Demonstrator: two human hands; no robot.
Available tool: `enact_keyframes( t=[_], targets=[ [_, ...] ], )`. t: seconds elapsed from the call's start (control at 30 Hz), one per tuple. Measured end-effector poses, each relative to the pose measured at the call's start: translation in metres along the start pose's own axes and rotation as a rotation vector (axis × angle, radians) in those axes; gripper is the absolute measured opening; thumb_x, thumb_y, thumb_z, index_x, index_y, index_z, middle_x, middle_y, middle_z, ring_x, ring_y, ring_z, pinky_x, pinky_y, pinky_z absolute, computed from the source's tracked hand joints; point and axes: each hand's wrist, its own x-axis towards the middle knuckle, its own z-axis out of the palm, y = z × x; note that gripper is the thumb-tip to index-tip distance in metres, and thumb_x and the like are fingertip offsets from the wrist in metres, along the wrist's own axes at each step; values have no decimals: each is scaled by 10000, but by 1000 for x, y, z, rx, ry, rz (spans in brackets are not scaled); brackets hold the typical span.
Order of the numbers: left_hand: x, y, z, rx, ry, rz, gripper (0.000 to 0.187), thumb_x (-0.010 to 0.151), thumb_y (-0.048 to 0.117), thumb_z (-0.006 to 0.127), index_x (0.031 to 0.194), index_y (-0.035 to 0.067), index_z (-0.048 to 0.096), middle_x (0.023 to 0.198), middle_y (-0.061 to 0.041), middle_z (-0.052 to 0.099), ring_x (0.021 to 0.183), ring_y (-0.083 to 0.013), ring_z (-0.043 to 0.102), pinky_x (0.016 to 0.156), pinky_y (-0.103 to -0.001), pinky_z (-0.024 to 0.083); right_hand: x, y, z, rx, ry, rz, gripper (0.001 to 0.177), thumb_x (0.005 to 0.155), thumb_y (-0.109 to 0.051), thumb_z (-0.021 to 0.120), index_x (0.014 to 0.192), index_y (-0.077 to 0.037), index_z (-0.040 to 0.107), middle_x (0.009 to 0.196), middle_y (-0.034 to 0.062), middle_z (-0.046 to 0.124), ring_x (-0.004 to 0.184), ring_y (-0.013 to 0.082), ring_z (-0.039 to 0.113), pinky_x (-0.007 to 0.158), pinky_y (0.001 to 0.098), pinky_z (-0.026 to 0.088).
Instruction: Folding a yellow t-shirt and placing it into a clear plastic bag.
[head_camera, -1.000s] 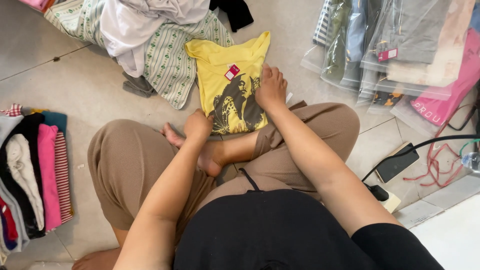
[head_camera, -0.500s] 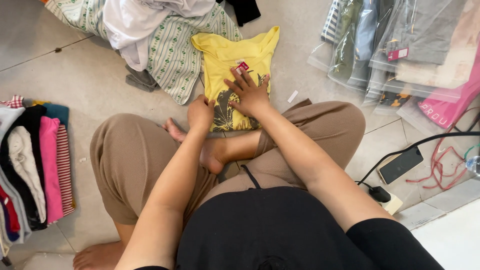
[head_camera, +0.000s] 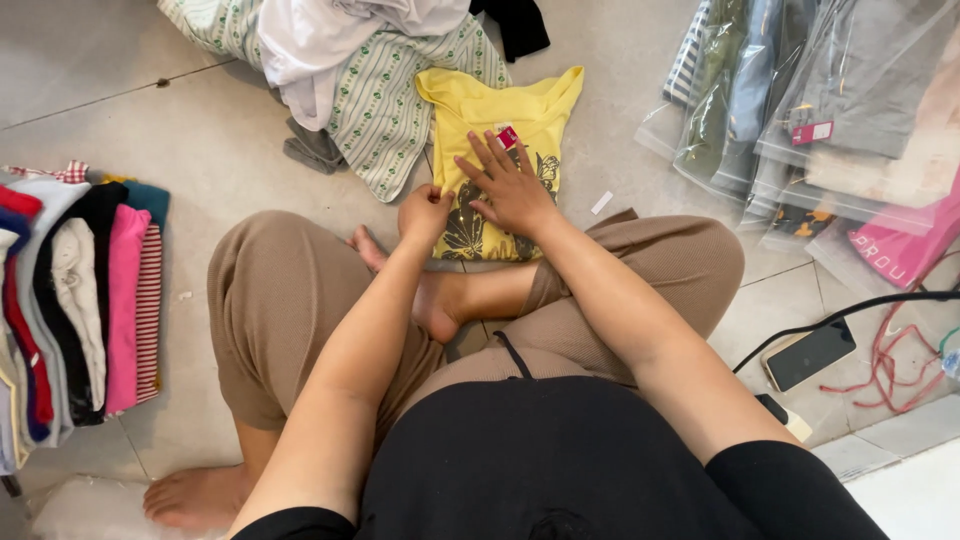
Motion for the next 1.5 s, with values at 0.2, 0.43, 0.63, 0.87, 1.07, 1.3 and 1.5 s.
enact_keyframes(
  t=[0.2,0.43,0.63,0.87,1.07,1.3,1.5],
  targets=[
    [3,5,-2,-68,19,34,350,850,453,800,1080,191,777,984,-47,776,1088,-337,721,898,-479,567,-11,-5,-2,4,29,1,743,1028,-497,547,1678,-396,203,1778,12,9,1623,284,-12,1277,626,99],
    [19,-7,14,-76,33,10,306,883,478,758,1100,265,787,975,52,782,1083,-245,732,914,-441,570,-15,-7,4,-85,17,-68,776,1038,-389,559,1691,-341,143,1782,-12,-13,1635,261,-7,1291,619,113],
    [12,0,6,-55,-26,45,388,853,510,786,1109,219,787,1014,5,783,1107,-291,728,925,-457,569,-16,-2,10,-72,17,28,840,1001,-424,597,1693,-330,129,1776,11,-23,1631,288,-9,1285,628,142],
    [33,-14,18,-154,-21,27,362,876,530,772,1118,261,771,1053,27,773,1134,-272,714,940,-444,554,-19,-11,15,-95,-34,-45,773,1029,-453,539,1689,-350,150,1781,-39,-1,1635,253,-14,1287,617,92],
    [-24,32,-30,-88,90,73,216,911,382,747,1014,192,747,927,-12,766,1028,-294,743,872,-445,573,-25,-12,5,-87,15,5,778,1037,-478,535,1691,-354,133,1781,-30,-6,1634,264,-4,1290,610,114],
    [2,-7,-3,154,15,-9,225,918,424,717,1004,217,722,992,-23,758,1096,-330,723,905,-491,562,-15,11,37,-56,-93,94,752,1033,-590,460,1684,-374,151,1778,-56,-10,1632,257,-9,1255,704,127],
    [-10,7,0,82,7,59,509,1040,559,511,1064,104,737,1126,-196,693,1151,-451,677,987,-538,531,-11,14,36,-12,-138,137,745,1027,-565,459,1681,-412,137,1771,-105,-63,1627,252,-66,1198,801,70]
  ],
)
